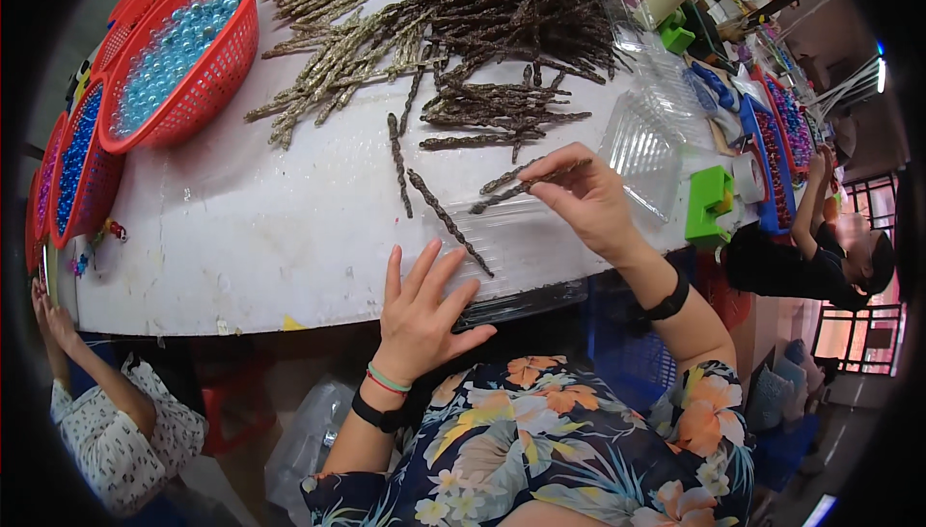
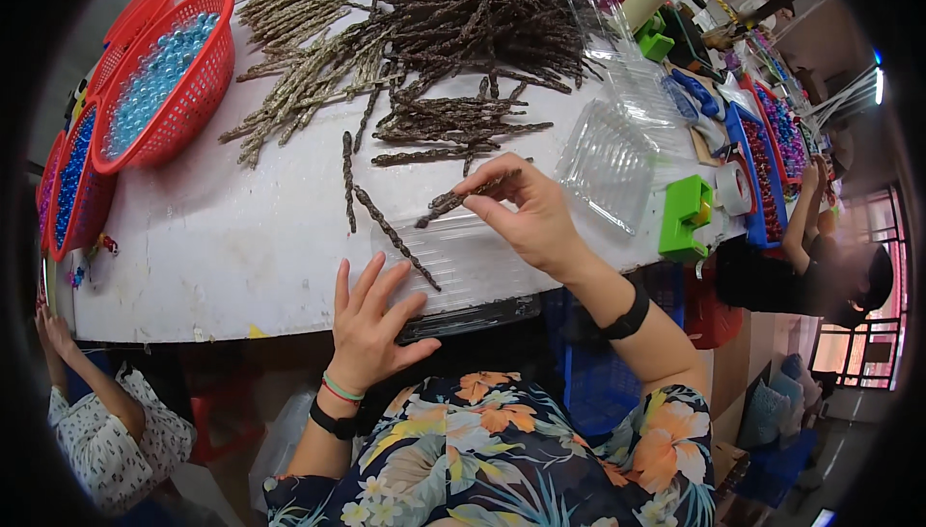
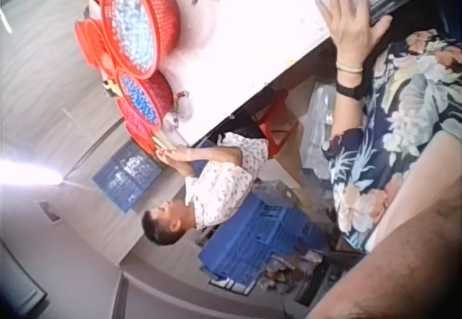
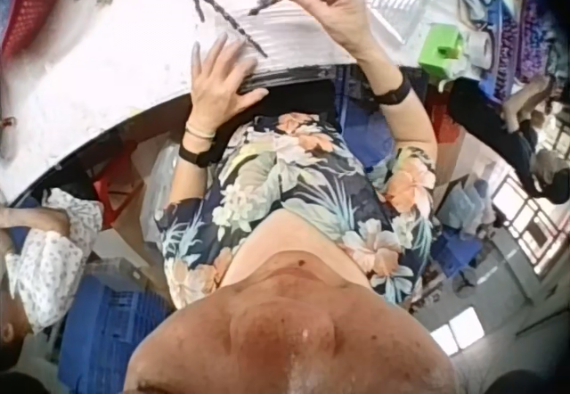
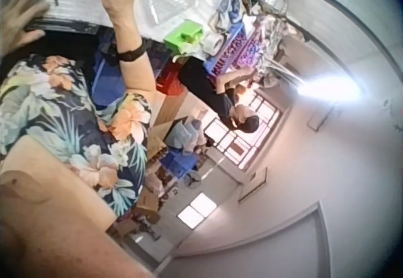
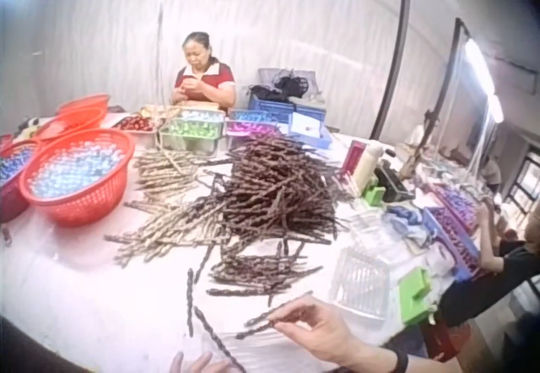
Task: The person arranges glittery decorative sticks into a clear plastic tray, placing them one by one. After filling the tray, the person closes the lid and places the packaged unit into a blue basket. The person then repeats the process with a new tray.
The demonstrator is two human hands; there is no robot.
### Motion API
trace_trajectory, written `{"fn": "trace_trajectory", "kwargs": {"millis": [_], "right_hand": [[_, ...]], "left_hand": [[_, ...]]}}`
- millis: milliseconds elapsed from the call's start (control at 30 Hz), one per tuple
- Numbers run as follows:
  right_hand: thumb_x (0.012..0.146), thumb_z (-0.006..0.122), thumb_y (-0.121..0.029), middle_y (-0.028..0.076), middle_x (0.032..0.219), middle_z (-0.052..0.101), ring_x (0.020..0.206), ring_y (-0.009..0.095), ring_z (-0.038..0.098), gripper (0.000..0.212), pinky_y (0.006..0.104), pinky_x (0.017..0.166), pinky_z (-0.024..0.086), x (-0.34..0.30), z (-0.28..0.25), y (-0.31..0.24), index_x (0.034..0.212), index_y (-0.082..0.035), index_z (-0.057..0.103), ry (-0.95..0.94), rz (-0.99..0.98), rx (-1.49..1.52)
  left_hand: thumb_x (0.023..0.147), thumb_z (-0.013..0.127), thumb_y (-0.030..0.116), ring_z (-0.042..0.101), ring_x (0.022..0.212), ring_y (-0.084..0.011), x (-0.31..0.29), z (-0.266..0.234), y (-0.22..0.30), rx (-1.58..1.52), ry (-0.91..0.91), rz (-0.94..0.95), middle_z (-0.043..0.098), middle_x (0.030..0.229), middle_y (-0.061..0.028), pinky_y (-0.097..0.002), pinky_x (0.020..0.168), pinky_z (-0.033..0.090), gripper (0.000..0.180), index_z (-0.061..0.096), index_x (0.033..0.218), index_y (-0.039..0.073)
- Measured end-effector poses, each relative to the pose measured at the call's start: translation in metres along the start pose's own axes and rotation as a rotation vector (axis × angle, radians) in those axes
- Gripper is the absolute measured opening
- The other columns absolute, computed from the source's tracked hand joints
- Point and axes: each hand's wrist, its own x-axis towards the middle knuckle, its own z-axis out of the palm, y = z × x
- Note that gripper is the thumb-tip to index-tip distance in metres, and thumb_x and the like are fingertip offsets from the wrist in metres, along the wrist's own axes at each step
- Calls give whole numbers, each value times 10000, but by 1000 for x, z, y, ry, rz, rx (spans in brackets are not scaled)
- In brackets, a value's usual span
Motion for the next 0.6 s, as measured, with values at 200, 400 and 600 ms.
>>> {"fn": "trace_trajectory", "kwargs": {"millis": [200, 400, 600], "right_hand": [[912, 685, 28, 60, 1123, 644, 1013, 122, 640, 297, 275, 897, 535, -14, -3, 0, 1196, -20, 614, -21, 214, 89], [885, 692, 22, 69, 1043, 660, 940, 159, 660, 218, 293, 876, 540, -29, -24, 6, 1095, -27, 666, 65, 179, -78], [773, 761, -43, 44, 839, 662, 832, 263, 623, 137, 384, 756, 442, -20, -9, 12, 879, -100, 698, 61, -397, -831]], "left_hand": [[788, 755, 563, 462, 1396, -355, 1, -1, -2, -24, -13, 1, 606, 1369, -106, -598, 1195, 236, 478, 731, 984, 127], [764, 773, 550, 466, 1394, -355, 1, 2, -1, -27, -8, 2, 610, 1361, -104, -589, 1195, 246, 479, 732, 986, 127], [754, 787, 538, 487, 1375, -367, 3, 0, -1, -47, -19, 28, 624, 1339, -109, -566, 1179, 301, 484, 738, 989, 118]]}}
